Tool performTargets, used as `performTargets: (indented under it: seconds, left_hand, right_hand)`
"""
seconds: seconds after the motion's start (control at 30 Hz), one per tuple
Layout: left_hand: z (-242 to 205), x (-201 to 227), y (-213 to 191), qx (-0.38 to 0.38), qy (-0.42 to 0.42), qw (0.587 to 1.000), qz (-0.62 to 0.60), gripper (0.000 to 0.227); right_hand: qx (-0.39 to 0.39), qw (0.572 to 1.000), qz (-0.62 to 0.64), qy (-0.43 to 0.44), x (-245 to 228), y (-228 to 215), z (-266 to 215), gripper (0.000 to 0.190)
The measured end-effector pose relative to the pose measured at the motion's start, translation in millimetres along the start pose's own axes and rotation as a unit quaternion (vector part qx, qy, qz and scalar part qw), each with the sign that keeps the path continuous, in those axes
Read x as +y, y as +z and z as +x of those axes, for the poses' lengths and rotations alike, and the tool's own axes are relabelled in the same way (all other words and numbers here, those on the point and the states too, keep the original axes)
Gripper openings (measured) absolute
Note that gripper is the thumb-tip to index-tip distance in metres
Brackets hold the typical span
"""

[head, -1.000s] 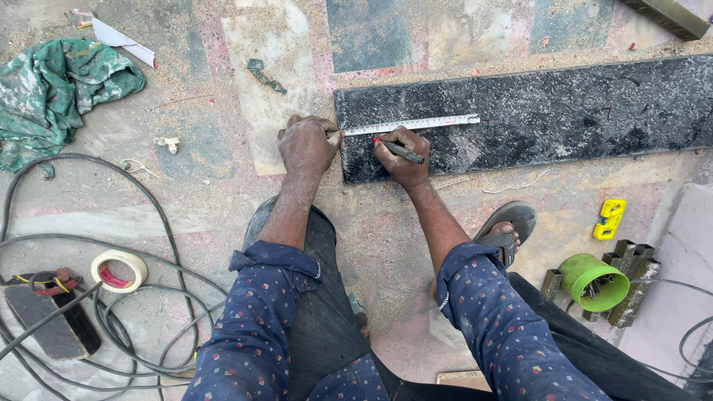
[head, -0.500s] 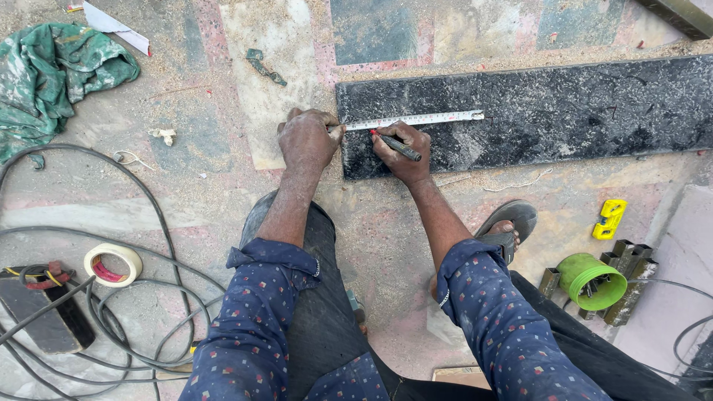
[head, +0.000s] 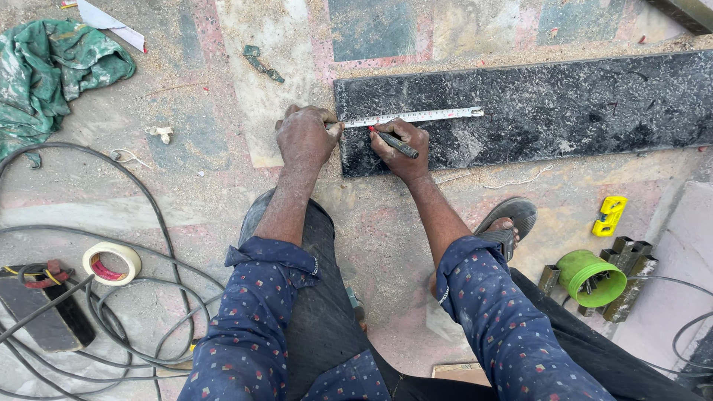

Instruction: The person sits on the floor and uses a tape measure and a red marker to measure and mark a long, dark rectangular stone slab. They also use a square metal tube to draw precise lines and squares on the stone surface.

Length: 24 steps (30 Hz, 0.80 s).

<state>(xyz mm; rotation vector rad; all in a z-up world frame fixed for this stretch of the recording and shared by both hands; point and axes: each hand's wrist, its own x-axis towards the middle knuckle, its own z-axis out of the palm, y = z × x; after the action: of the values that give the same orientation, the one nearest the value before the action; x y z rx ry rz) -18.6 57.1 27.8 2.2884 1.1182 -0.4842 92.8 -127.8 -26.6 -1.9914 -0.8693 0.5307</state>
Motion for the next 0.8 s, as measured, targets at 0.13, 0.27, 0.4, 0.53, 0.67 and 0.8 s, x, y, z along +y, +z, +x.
performTargets:
  seconds: [0.13, 0.27, 0.4, 0.53, 0.67, 0.8]
  left_hand:
    - [1.4, 0.7, 0.9, -0.005, -0.001, 1.000, 0.006, 0.019]
    - [1.8, -0.5, 1.8, -0.004, -0.009, 1.000, -0.003, 0.019]
    - [2.8, 0.0, 1.5, -0.008, -0.009, 1.000, -0.010, 0.017]
    - [2.6, -0.9, 0.7, 0.004, 0.000, 1.000, -0.014, 0.016]
    - [3.0, -1.4, -0.1, 0.005, -0.002, 1.000, -0.024, 0.014]
    - [2.3, -2.2, 2.1, 0.006, 0.000, 1.000, -0.019, 0.017]
  right_hand:
    - [-0.003, 1.000, -0.006, -0.008, 3.6, 0.7, 1.1, 0.011]
    - [-0.013, 1.000, -0.007, -0.017, 8.1, 0.7, -0.3, 0.010]
    - [-0.015, 0.999, -0.005, -0.030, 10.5, 0.4, -0.5, 0.008]
    - [-0.016, 0.999, 0.013, -0.027, 7.8, -1.1, 0.3, 0.007]
    - [0.002, 0.999, 0.046, -0.015, 1.7, -1.7, 0.4, 0.009]
    - [-0.003, 0.999, 0.025, -0.025, -0.5, 5.0, -1.2, 0.010]
